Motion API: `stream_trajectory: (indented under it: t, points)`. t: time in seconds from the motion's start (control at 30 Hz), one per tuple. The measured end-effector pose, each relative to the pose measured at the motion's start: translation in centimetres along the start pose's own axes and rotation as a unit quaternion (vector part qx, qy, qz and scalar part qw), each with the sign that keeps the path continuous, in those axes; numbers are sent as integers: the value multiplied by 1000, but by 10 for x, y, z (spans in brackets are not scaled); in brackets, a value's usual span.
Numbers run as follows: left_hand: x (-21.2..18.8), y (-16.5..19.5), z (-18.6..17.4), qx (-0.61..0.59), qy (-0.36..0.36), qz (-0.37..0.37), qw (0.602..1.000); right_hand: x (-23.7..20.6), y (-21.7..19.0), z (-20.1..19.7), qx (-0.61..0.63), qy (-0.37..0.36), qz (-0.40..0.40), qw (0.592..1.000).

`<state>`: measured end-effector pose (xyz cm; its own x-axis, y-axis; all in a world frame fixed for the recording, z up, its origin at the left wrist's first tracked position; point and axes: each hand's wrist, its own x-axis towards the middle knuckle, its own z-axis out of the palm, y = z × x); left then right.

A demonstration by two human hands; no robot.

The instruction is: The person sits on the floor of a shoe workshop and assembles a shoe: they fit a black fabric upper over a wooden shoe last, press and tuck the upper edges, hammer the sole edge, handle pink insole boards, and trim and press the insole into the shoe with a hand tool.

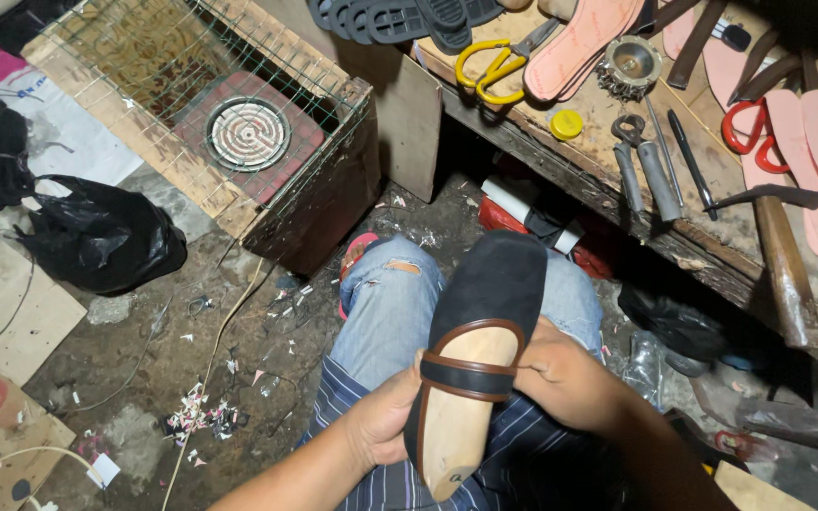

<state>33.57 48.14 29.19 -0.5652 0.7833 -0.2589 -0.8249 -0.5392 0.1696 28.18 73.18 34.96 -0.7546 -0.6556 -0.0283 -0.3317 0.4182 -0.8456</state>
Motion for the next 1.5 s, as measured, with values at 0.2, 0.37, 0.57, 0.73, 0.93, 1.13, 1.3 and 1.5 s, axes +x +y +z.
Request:
stream_trajectory:
  t: [0.2,0.37,0.57,0.73,0.93,1.13,1.3,1.5]
  points:
    - [12,51,24,333,99,209,914,-11,11,17,24,107,10,994]
    - [16,115,43,810,170,313,465,-8,26,70,465,44,240,851]
    - [29,128,36,885,148,334,288,10,7,68,242,59,238,939]
    - [31,122,24,864,118,360,332,63,-2,11,-178,285,-9,942]
    - [31,112,22,848,111,349,383,99,15,-7,-112,176,-1,978]
    - [40,119,18,828,135,335,429,102,35,5,-42,208,7,977]
    - [46,127,13,826,118,325,446,100,45,6,-42,180,23,982]
    - [53,135,4,830,131,301,451,106,55,1,-50,159,-12,986]
